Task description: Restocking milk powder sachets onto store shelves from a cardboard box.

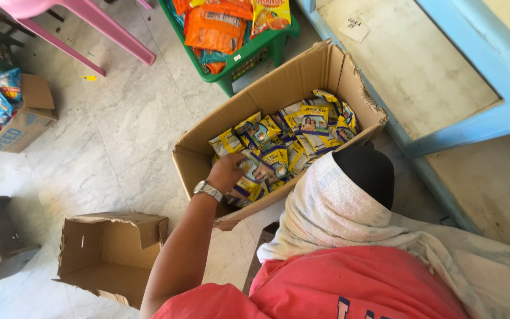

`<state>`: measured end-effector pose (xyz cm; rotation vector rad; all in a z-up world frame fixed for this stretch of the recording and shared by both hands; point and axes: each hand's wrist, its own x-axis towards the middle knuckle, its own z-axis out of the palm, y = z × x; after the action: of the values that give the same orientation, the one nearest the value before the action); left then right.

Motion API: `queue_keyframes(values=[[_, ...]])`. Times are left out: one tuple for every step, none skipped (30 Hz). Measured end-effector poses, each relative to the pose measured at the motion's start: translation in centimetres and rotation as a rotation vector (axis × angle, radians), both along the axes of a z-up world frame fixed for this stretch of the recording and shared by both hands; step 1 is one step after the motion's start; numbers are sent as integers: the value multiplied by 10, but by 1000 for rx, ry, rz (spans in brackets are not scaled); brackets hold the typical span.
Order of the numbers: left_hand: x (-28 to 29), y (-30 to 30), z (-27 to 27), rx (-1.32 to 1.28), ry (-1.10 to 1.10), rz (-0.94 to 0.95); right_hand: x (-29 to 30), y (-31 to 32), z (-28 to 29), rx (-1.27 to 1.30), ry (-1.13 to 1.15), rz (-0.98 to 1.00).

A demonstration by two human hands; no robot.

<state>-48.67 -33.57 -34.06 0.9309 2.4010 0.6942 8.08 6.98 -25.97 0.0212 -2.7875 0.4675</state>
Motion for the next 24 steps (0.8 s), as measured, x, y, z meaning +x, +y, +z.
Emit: queue_keyframes(values=[[1,5,20,9,13,-4,-11,-26,19,-2,26,2],[3,10,40,203,-170,63,-29,-42,47,-4,51,4],[4,18,61,400,-354,122,-59,-35,80,-2,78,3],[14,29,87,412,-342,108,-86,-52,110,11,93,-5],[23,42,114,574,-439,95,-113,-68,140,-76,55,-10],[33,54,141,734,-540,77,-138,-85,171,-164,18,-14],[47,68,160,745,-522,48,-150,-93,173,-148,45,-28],[61,82,179,802,-566,42,-162,-101,176,-326,-32,-76],[75,96,198,861,-606,33,-176,-108,179,-503,-103,-117],[88,111,208,875,-584,2,-184,-111,174,-487,-68,-123],[105,124,215,924,-627,-25,-189,-117,170,-550,25,-117],[122,136,220,971,-671,-53,-196,-121,165,-612,119,-107],[137,147,226,972,-674,-82,-197,-121,162,-602,136,-127],[152,159,231,1035,-759,-139,-198,-120,158,-558,249,-120],[170,173,236,1091,-857,-204,-195,-117,155,-509,358,-124],[181,183,239,1085,-873,-238,-188,-113,138,-494,371,-155],[195,193,241,1066,-973,-260,-177,-111,119,-824,290,-196],[210,203,243,1043,-1073,-280,-166,-108,99,-1155,214,-230],[217,210,241,1017,-1100,-321,-152,-103,86,-1150,244,-273],[225,218,240,987,-1089,-281,-137,-98,73,-1262,176,-274],[233,226,237,956,-1077,-238,-121,-94,59,-1377,107,-270],[239,234,227,930,-1101,-276,-109,-91,63,-1378,139,-311],[247,239,215,928,-1150,-216,-96,-92,67,-1470,145,-328],[254,243,203,922,-1197,-155,-83,-93,69,-1563,156,-341]])
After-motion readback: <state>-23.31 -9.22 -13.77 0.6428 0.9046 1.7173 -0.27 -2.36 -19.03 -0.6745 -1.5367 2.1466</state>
